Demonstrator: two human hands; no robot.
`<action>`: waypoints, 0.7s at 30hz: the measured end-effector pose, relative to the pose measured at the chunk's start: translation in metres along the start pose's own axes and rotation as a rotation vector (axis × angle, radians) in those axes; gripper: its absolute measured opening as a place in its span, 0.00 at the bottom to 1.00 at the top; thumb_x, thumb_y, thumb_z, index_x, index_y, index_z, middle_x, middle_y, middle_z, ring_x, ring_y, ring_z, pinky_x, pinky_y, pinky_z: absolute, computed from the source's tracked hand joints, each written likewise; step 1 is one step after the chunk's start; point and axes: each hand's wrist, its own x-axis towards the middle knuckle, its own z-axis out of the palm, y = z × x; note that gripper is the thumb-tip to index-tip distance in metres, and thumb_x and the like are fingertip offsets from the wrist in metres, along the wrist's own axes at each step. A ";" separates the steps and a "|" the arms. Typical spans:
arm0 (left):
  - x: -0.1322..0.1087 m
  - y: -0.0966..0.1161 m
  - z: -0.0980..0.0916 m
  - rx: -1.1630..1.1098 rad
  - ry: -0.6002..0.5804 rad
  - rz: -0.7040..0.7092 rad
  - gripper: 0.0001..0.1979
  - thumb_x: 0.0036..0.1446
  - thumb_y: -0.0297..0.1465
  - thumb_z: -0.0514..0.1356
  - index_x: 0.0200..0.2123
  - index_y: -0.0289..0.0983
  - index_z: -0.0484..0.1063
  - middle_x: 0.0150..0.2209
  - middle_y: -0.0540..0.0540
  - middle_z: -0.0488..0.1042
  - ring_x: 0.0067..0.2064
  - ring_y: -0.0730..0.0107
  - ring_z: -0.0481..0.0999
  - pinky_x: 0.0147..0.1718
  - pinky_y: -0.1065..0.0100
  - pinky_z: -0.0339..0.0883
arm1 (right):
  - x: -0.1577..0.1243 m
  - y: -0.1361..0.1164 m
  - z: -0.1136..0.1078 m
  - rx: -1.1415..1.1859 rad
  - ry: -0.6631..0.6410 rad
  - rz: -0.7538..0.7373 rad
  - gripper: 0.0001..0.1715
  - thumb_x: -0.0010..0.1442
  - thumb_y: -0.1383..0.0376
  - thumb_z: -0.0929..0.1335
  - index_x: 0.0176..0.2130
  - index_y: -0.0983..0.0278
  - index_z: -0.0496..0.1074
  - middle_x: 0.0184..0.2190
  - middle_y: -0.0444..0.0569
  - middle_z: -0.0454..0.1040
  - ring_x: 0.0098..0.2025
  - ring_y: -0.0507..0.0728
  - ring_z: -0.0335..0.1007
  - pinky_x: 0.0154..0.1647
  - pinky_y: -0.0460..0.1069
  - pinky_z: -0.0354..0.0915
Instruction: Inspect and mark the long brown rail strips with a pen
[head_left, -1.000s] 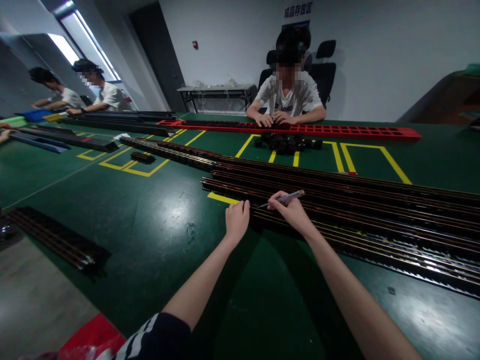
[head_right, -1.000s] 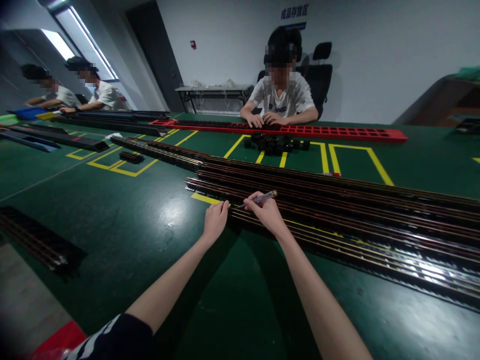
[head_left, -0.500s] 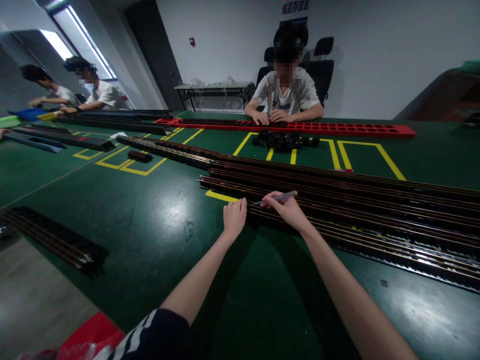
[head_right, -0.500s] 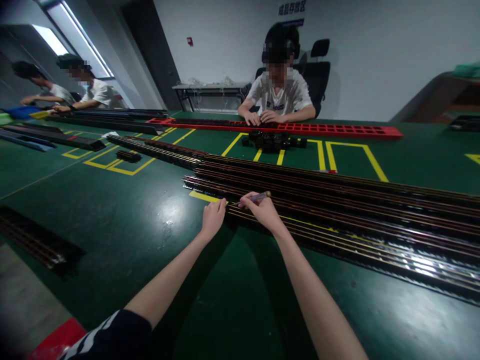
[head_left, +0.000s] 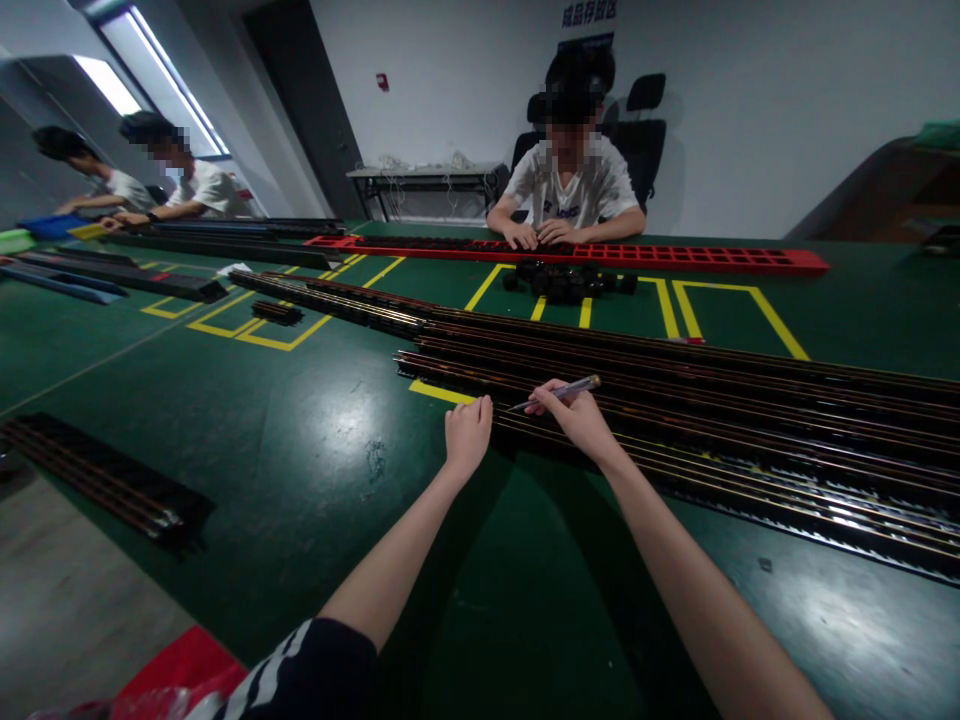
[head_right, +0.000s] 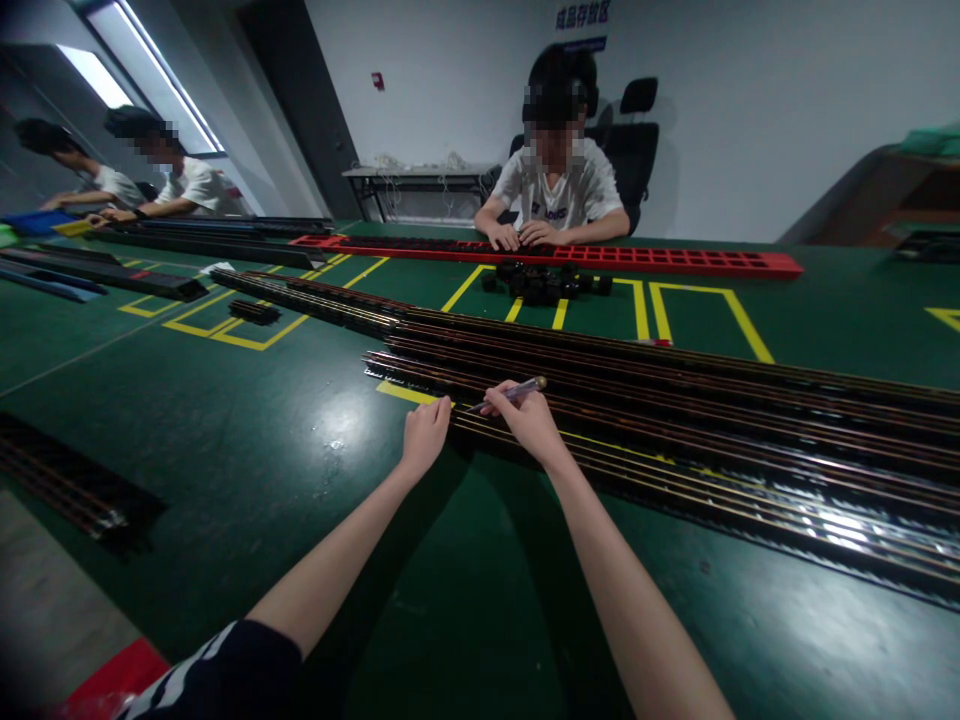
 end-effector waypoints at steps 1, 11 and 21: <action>0.000 0.000 0.000 -0.013 -0.003 -0.001 0.21 0.68 0.31 0.44 0.28 0.38 0.71 0.28 0.47 0.76 0.34 0.67 0.74 0.36 0.68 0.61 | 0.000 0.000 0.000 0.002 -0.005 0.001 0.18 0.57 0.51 0.67 0.30 0.63 0.72 0.27 0.49 0.78 0.33 0.57 0.75 0.41 0.53 0.68; 0.001 0.003 -0.001 -0.024 -0.006 -0.080 0.21 0.67 0.30 0.44 0.26 0.37 0.70 0.31 0.46 0.78 0.35 0.66 0.76 0.39 0.66 0.60 | -0.003 -0.004 -0.002 -0.040 0.004 -0.001 0.16 0.57 0.53 0.67 0.30 0.62 0.73 0.27 0.49 0.79 0.34 0.58 0.76 0.42 0.53 0.68; 0.005 0.001 -0.006 -0.034 0.049 -0.158 0.21 0.66 0.31 0.44 0.23 0.38 0.68 0.28 0.46 0.77 0.34 0.64 0.76 0.40 0.65 0.60 | -0.007 -0.007 -0.007 -0.080 0.007 0.004 0.13 0.57 0.55 0.67 0.29 0.62 0.72 0.27 0.48 0.79 0.34 0.57 0.76 0.41 0.53 0.67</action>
